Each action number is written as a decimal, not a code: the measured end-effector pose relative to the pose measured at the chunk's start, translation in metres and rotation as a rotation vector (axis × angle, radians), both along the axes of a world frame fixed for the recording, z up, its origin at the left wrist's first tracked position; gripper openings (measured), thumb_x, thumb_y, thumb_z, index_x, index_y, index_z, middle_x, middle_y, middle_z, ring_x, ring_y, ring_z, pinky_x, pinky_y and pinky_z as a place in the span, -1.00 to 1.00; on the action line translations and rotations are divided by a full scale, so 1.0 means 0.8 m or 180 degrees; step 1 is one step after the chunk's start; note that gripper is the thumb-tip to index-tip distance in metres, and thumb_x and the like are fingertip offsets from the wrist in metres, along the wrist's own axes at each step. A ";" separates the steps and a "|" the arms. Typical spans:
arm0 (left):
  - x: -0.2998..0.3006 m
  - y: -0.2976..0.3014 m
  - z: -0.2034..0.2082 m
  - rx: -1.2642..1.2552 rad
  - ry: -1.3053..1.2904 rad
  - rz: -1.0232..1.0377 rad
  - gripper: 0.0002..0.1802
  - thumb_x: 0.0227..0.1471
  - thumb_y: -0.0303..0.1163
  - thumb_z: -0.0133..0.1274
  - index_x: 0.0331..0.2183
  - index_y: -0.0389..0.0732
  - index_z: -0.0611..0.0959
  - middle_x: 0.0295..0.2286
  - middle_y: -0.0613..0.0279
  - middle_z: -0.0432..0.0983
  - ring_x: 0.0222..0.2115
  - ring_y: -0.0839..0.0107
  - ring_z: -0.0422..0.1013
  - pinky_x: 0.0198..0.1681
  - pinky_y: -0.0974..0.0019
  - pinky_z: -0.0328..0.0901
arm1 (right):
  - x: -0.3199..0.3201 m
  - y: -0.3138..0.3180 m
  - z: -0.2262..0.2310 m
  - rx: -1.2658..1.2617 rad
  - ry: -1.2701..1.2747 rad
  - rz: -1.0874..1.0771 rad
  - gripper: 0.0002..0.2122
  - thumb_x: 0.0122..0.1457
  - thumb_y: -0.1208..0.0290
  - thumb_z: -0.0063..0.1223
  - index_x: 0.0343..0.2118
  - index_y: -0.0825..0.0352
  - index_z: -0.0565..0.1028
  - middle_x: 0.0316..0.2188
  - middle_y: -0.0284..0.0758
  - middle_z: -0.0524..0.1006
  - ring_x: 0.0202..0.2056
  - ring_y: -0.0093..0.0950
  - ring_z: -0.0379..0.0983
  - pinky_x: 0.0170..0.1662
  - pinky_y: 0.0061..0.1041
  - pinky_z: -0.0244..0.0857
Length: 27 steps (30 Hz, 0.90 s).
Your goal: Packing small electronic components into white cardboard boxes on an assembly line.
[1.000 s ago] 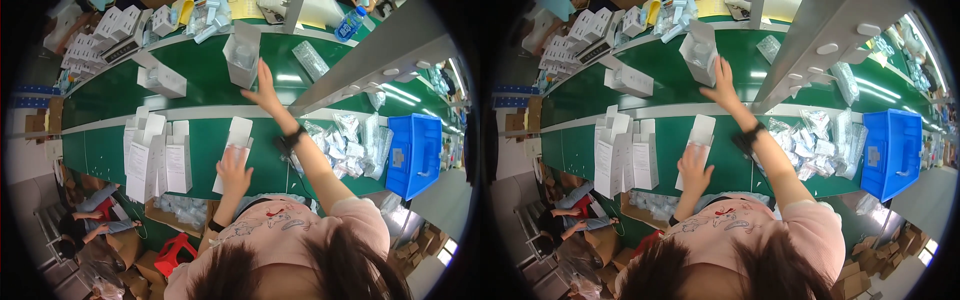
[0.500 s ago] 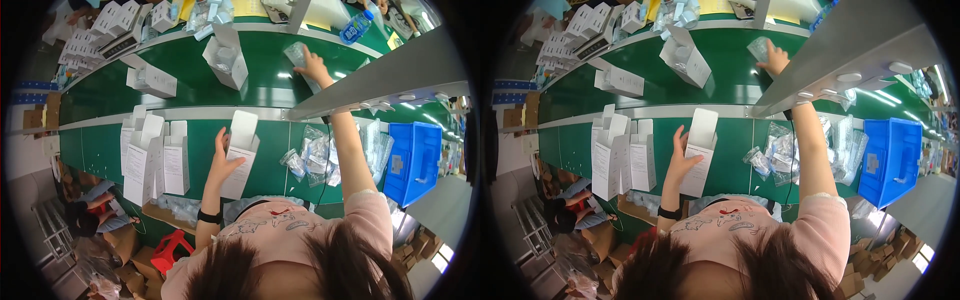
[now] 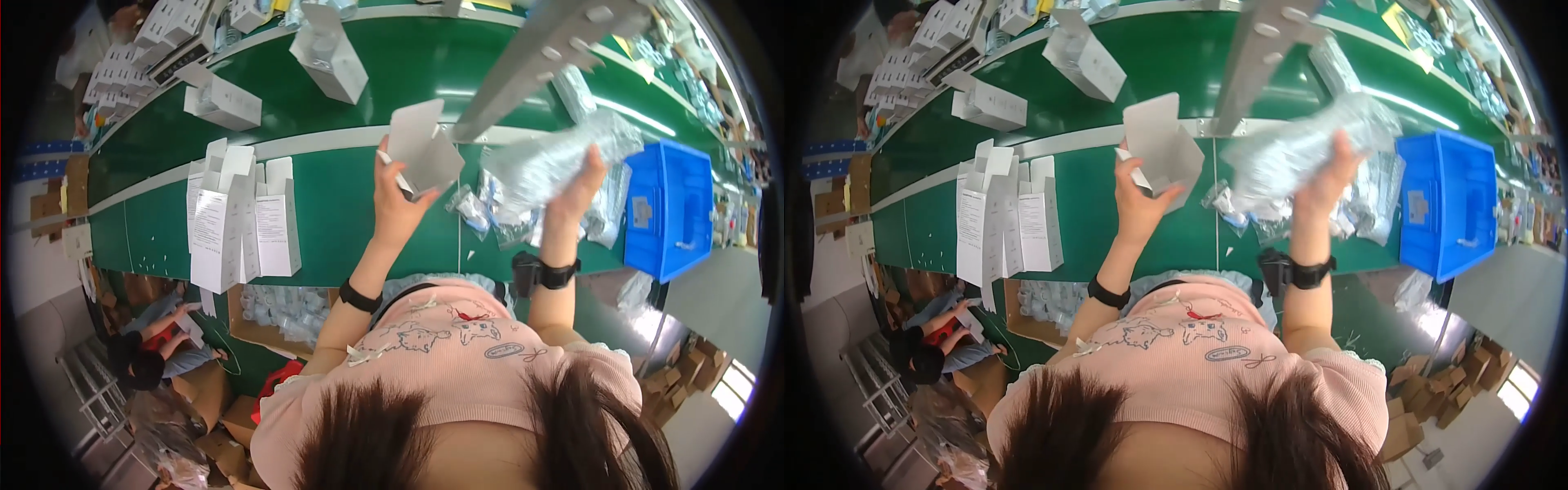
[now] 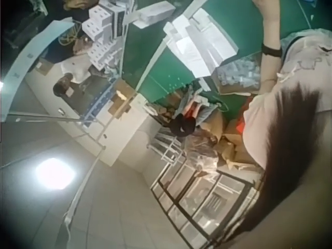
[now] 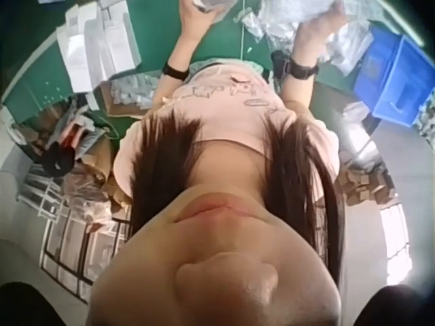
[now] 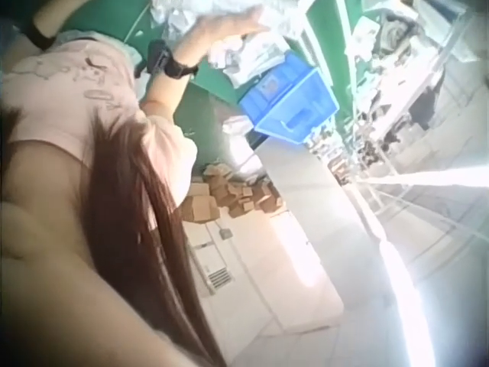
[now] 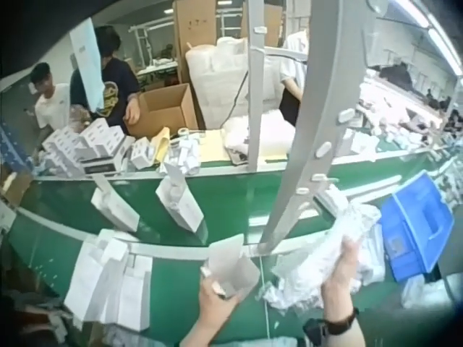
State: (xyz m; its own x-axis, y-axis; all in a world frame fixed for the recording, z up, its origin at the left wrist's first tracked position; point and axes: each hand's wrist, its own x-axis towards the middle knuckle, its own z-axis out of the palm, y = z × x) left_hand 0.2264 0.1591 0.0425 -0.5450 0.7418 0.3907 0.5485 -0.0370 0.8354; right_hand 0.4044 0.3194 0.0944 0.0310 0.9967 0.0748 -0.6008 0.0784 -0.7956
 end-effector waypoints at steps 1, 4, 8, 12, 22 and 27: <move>0.009 -0.005 -0.005 0.0003 -0.0005 -0.0075 -0.24 -0.50 -0.53 0.29 -0.22 -0.15 0.18 -0.01 -0.09 0.06 -0.10 -0.04 0.19 -0.08 0.13 0.19 | -0.020 -0.017 0.012 0.0122 -0.0122 -0.0184 -0.48 -0.01 0.43 -0.03 0.04 0.35 0.09 -0.12 -0.25 0.29 -0.14 -0.40 0.28 -0.02 -0.39 0.14; 0.033 -0.015 -0.023 -0.0132 -0.0392 0.0391 -0.21 -0.43 -0.42 0.33 -0.20 -0.19 0.14 -0.10 -0.10 0.13 -0.14 0.11 0.22 -0.09 0.14 0.16 | -0.093 -0.073 0.037 0.0675 -0.1154 -0.0638 -0.39 -0.07 0.44 0.07 0.04 0.34 0.05 -0.11 -0.23 0.22 -0.11 -0.34 0.21 -0.02 -0.38 0.08; 0.048 -0.019 -0.033 0.0213 -0.1208 0.0634 -0.18 -0.43 -0.39 0.34 -0.21 -0.20 0.11 -0.14 -0.07 0.14 -0.17 0.17 0.23 -0.13 0.17 0.17 | -0.115 -0.096 -0.012 0.2923 -0.2445 -0.0447 -0.37 -0.25 0.47 0.19 -0.04 0.23 0.17 -0.19 -0.14 0.26 -0.14 -0.22 0.20 -0.07 -0.28 0.09; 0.059 -0.041 -0.063 -0.0040 -0.0063 0.0776 -0.27 -0.41 -0.42 0.33 -0.27 -0.22 0.15 -0.21 -0.06 0.24 -0.21 0.12 0.29 -0.17 0.17 0.20 | -0.094 -0.128 -0.010 0.3143 -0.3358 0.0283 -0.49 -0.35 0.45 0.22 -0.20 0.23 0.33 -0.25 -0.17 0.30 -0.16 -0.17 0.23 -0.13 -0.19 0.13; 0.019 -0.115 -0.037 -0.0158 -0.0155 0.0148 -0.19 -0.36 -0.21 0.31 -0.13 -0.25 0.18 -0.10 -0.02 0.13 -0.08 0.21 0.17 -0.06 0.23 0.12 | 0.065 0.060 -0.094 0.1158 -0.6735 0.0175 -0.59 -0.11 0.34 0.06 -0.14 0.33 0.35 -0.15 -0.14 0.36 -0.06 -0.12 0.20 -0.11 -0.26 0.22; 0.006 -0.114 0.010 0.0405 -0.0695 -0.0138 -0.21 -0.31 -0.14 0.26 -0.10 -0.25 0.23 0.01 -0.07 0.07 0.02 0.13 0.11 0.01 0.18 0.09 | 0.134 0.114 -0.177 0.0575 -0.6774 0.0658 -0.70 -0.08 0.33 -0.01 -0.25 0.34 0.42 -0.20 -0.01 0.39 -0.22 -0.03 0.34 -0.25 -0.16 0.27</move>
State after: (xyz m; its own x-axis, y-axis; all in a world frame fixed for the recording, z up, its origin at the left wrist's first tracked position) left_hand 0.2314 0.0678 0.0508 -0.5956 0.7187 0.3589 0.3511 -0.1689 0.9210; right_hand 0.5119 0.4104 -0.0473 -0.2870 0.9537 -0.0901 0.9559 0.2789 -0.0924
